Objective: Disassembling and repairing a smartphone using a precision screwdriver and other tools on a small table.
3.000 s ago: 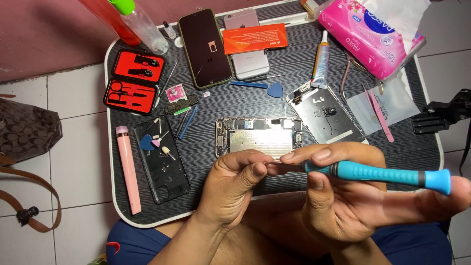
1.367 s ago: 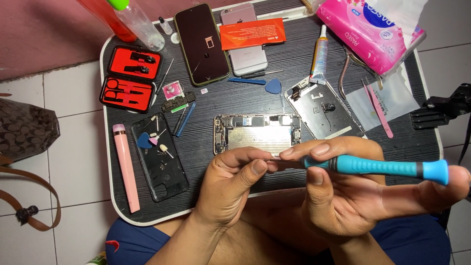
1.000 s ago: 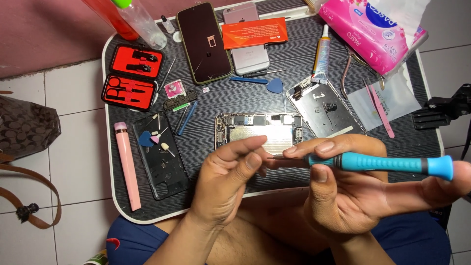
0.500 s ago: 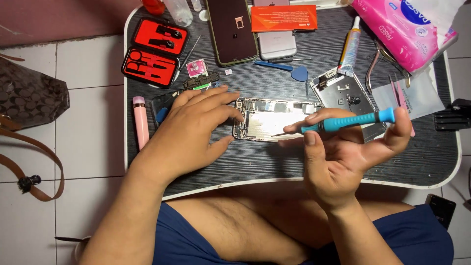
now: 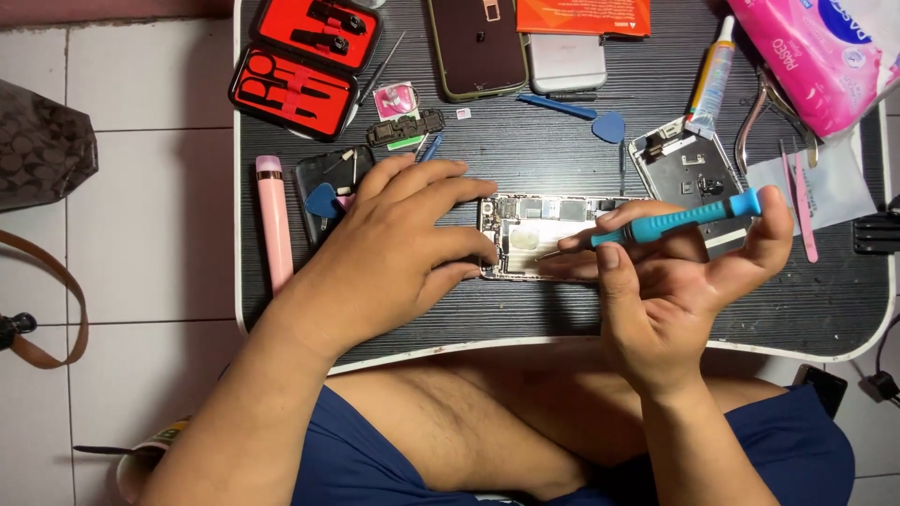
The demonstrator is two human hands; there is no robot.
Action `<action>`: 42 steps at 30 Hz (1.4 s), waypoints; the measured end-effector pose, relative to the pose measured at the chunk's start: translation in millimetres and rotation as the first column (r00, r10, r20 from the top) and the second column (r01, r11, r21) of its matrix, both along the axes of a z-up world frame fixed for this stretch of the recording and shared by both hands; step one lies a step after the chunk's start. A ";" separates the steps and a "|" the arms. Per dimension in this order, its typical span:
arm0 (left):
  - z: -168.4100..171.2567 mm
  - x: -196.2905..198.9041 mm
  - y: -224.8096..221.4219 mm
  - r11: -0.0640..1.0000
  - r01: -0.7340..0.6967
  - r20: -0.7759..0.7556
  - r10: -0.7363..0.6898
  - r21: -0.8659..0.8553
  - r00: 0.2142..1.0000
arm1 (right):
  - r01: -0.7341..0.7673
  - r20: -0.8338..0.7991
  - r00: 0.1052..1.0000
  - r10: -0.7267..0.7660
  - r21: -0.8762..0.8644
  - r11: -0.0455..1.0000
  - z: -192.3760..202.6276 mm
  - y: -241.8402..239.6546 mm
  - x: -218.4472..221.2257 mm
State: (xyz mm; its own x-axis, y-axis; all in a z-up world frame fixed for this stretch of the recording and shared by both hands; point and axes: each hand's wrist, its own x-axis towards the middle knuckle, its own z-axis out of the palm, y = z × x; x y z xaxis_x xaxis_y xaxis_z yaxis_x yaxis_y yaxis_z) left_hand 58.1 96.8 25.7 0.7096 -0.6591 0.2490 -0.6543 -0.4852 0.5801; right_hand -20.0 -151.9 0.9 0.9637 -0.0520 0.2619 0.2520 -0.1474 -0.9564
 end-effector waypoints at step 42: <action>-8.4 3.8 3.3 1.000 0.010 0.030 -0.009 -0.023 1.000 | -0.210 0.200 0.944 0.262 -0.251 0.945 3.2 31.2 8.3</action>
State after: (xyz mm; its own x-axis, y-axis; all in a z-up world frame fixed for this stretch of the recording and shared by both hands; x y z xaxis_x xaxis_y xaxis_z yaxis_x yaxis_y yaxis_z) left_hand 61.9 100.1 17.3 0.6953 -0.6596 0.2852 -0.6760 -0.4656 0.5712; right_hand -11.7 -120.7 4.1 0.8540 0.2548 0.4536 0.5123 -0.2597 -0.8186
